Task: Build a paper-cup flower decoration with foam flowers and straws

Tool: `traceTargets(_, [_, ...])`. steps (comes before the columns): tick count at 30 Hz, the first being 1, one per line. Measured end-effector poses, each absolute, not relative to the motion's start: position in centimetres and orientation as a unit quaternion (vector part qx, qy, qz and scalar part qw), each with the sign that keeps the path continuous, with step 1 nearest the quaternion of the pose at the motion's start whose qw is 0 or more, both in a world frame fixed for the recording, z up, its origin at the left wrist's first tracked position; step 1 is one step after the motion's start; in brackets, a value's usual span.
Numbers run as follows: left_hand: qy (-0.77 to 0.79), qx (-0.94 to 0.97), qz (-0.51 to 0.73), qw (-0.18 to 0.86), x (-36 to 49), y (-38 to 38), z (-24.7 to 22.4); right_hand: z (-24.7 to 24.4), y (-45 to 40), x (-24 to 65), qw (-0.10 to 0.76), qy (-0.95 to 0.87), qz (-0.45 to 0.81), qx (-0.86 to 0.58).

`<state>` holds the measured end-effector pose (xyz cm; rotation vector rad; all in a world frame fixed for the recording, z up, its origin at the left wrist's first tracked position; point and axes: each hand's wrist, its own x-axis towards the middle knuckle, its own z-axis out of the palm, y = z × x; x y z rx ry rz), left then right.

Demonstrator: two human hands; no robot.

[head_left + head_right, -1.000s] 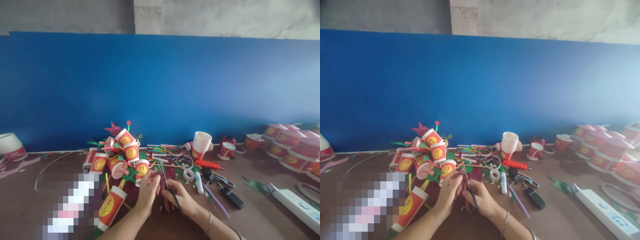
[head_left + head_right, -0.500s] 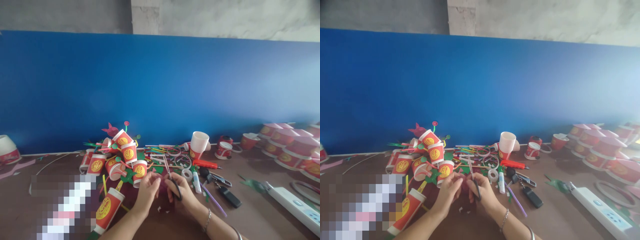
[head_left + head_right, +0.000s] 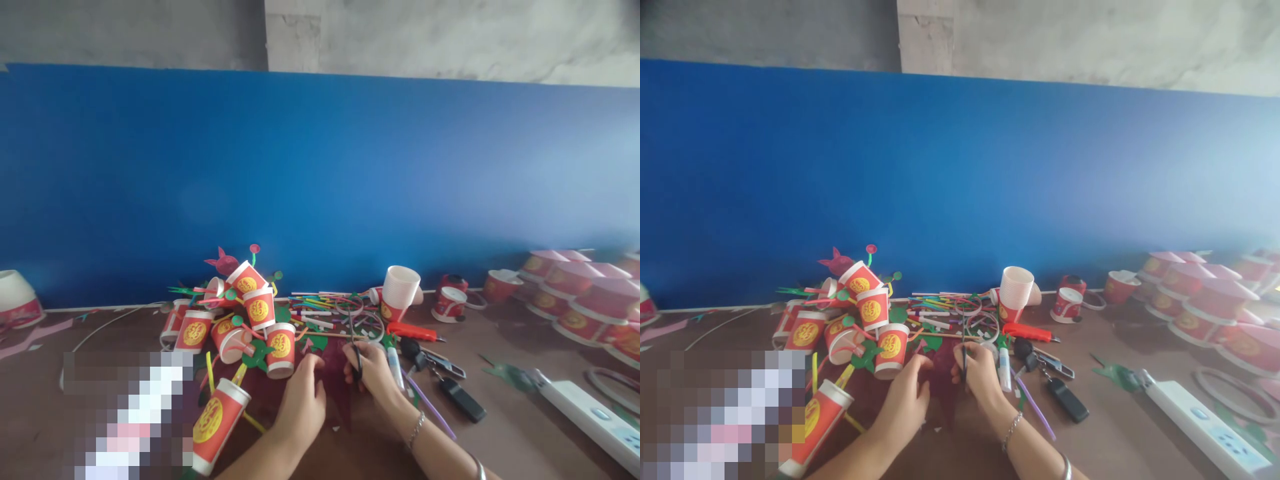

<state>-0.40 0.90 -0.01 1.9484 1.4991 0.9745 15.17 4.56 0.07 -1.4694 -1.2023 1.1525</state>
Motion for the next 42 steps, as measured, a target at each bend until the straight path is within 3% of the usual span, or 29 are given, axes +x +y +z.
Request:
traceTargets(5, [0.565, 0.813, 0.063, 0.125, 0.4, -1.1, 1.1, -0.2, 5.0, 15.5, 0.443, -0.517, 0.428, -0.594])
traceTargets(9, [0.560, 0.825, -0.018, 0.075, 1.2, -2.0, 2.0, 0.3, 4.4, 15.6, 0.407, -0.617, 0.296, -0.605])
traceTargets(12, [0.554, 0.829, -0.037, 0.065, 1.4, -2.3, 2.3, 0.4, 3.9, 15.3, 0.335, -0.699, 0.182, -0.606])
traceTargets(15, [0.551, 0.831, -0.042, 0.057, 1.4, -2.5, 2.4, 0.2, 3.7, 15.0, 0.304, -0.714, 0.151, -0.612])
traceTargets(33, [0.567, 0.818, -0.001, 0.097, 0.8, -1.3, 2.3, -0.4, 4.4, 14.7, 0.324, -0.726, 0.177, -0.580])
traceTargets(42, [0.553, 0.833, -0.023, 0.015, 1.2, -1.6, 1.2, -0.3, 4.9, 15.1, 0.319, -0.734, 0.156, -0.579])
